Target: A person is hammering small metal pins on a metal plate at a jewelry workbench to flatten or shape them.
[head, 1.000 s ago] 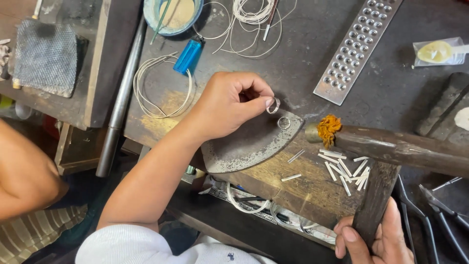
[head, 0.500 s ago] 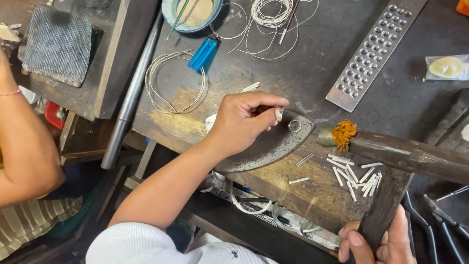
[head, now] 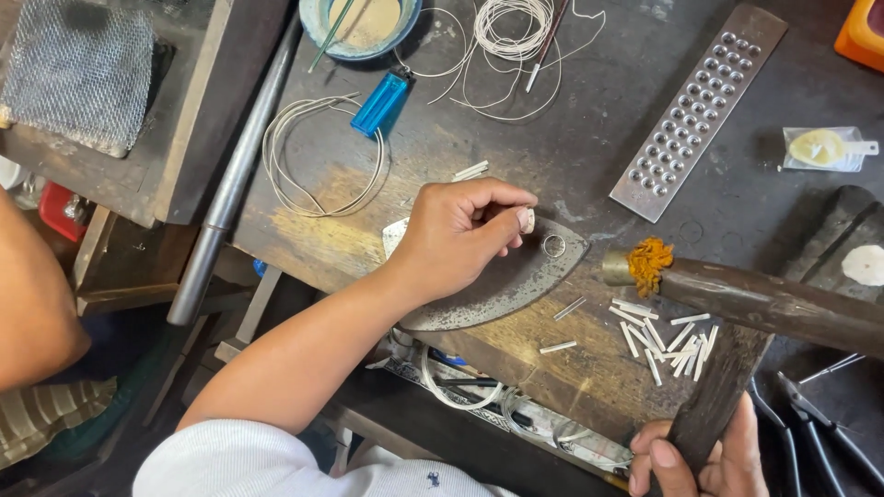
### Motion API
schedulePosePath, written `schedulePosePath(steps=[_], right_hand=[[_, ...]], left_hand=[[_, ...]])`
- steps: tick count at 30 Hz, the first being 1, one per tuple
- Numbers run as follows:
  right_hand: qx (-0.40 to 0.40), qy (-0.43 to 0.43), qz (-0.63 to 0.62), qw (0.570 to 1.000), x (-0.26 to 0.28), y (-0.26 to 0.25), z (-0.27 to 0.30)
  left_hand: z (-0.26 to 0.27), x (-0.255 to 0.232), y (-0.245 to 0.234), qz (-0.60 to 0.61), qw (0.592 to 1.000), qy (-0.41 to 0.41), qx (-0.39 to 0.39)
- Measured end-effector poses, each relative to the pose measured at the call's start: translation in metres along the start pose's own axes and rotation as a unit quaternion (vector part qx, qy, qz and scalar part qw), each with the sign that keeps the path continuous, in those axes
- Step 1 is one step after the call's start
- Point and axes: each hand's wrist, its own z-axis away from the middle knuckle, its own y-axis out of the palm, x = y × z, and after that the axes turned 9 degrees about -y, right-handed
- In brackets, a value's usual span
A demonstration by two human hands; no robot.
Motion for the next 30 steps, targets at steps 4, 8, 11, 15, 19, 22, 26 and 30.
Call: schedulePosePath(steps=[4,8,11,15,19,22,26,30], right_hand=[[-0.003,0.009,-0.001,1.0,0.003,0.0,0.0],[0.004,0.044,0.006,0.999,0.009,0.001,-0.001],[-0.003,0.004,0.022,1.0,0.005,0.002,0.002],[0.001,-0.083,0.021,0.996,-0.012,-0.002,0.008],[0.005,-0.043,0.026,0.999,-0.002,0.002,0.002],[0.002,-0.036,0.013,0.999,-0.002,0.001,0.002],[0.012,-0.025,0.001,1.0,-0.005,-0.001,0.002],[0.001,-0.013,0.011,1.0,-0.001,0.001,0.002]], left_hand=[[0.0,0.001,-0.001,0.003,1.0,0.0,0.003],[0.001,0.004,0.0,-0.006,0.999,0.032,0.0],[0.001,0.002,-0.003,0.007,0.999,0.044,0.014],[0.0,0.002,-0.007,0.077,0.995,-0.004,0.056],[-0.007,0.011,-0.009,0.144,0.987,-0.012,0.064],[-0.009,0.012,-0.012,0.218,0.971,-0.02,0.092],[-0.007,0.01,-0.014,0.25,0.963,-0.056,0.084],[-0.003,0.007,-0.014,0.263,0.954,-0.093,0.106]])
